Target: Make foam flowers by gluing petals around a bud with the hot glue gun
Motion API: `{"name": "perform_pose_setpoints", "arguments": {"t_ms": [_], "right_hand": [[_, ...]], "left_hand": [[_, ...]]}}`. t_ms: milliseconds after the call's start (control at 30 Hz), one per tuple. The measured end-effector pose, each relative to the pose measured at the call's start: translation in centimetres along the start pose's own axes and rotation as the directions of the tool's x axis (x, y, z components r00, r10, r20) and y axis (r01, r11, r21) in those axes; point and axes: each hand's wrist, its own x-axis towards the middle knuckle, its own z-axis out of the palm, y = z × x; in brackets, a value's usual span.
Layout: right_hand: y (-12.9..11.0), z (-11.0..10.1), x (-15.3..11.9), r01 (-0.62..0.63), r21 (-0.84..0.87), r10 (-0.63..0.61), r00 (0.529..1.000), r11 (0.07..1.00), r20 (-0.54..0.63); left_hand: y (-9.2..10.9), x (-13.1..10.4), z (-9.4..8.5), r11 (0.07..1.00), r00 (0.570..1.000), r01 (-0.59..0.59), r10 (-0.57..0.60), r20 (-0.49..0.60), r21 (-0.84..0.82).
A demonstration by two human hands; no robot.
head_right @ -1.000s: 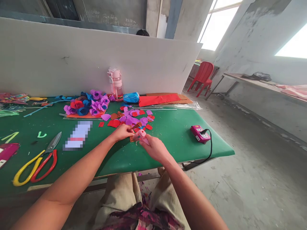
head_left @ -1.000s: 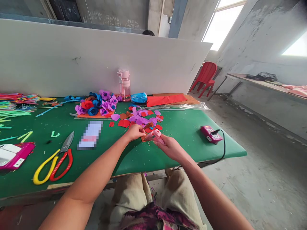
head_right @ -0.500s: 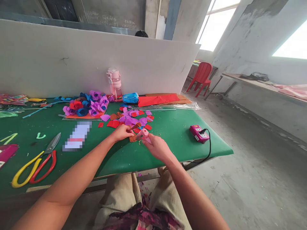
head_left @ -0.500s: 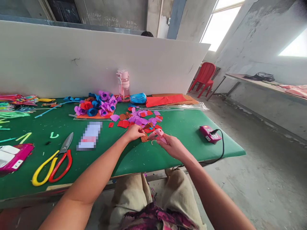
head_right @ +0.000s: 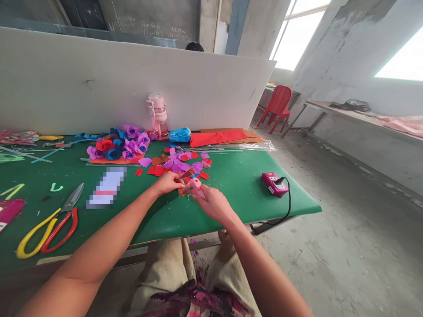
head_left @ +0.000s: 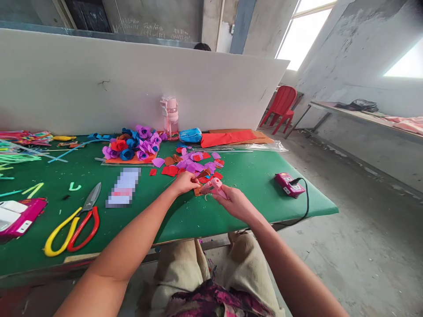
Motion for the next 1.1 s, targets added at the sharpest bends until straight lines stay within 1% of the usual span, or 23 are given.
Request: {"name": "perform_pose_setpoints", "arguments": {"t_ms": [200, 333, 467, 633, 767, 933, 1000, 1100], "right_hand": [[-0.1, -0.8, -0.2, -0.026, -0.062, 0.026, 1.000, 0.998, -0.007], [0.0, -1.2, -0.4, -0.045, -0.022, 0.044, 0.998, 0.999, -0.033], [0.0, -0.7, -0.4, -0.014, 0.057, 0.016, 0.999, 0.998, -0.031], [0.0, 0.0, -0.1, -0.015, 0.009, 0.016, 1.000, 1.000, -0.024], [0.1, -0.3, -0.2, -0.027, 0.029, 0.028, 0.999, 0.999, -0.029], [0.1, -1.1, -0.5, -0.059, 0.009, 0.059, 0.997, 0.998, -0.045], [0.1, -1.1, -0.6, -0.061, 0.014, 0.062, 0.996, 0.998, -0.058], [0.2, -0.7, -0.6, -0.032, 0.056, 0.035, 0.998, 0.998, -0.060]], "left_hand": [[-0.1, 0.1, 0.1, 1.000, 1.000, -0.001, 0.001, -0.006, 0.007], [0.0, 0.0, 0.1, 1.000, 1.000, 0.002, -0.002, -0.002, -0.010], [0.1, 0.0, 0.0, 1.000, 1.000, -0.004, 0.004, 0.003, -0.006], [0.3, -0.1, 0.0, 1.000, 1.000, -0.005, 0.005, 0.003, -0.003], [0.2, 0.0, 0.0, 1.000, 1.000, -0.006, 0.007, 0.005, -0.006], [-0.1, 0.1, 0.1, 1.000, 1.000, 0.004, -0.004, 0.003, -0.012], [-0.2, 0.1, 0.1, 1.000, 1.000, 0.013, -0.013, 0.007, -0.015], [-0.2, 0.1, 0.1, 1.000, 1.000, 0.010, -0.010, 0.006, -0.004]]}}
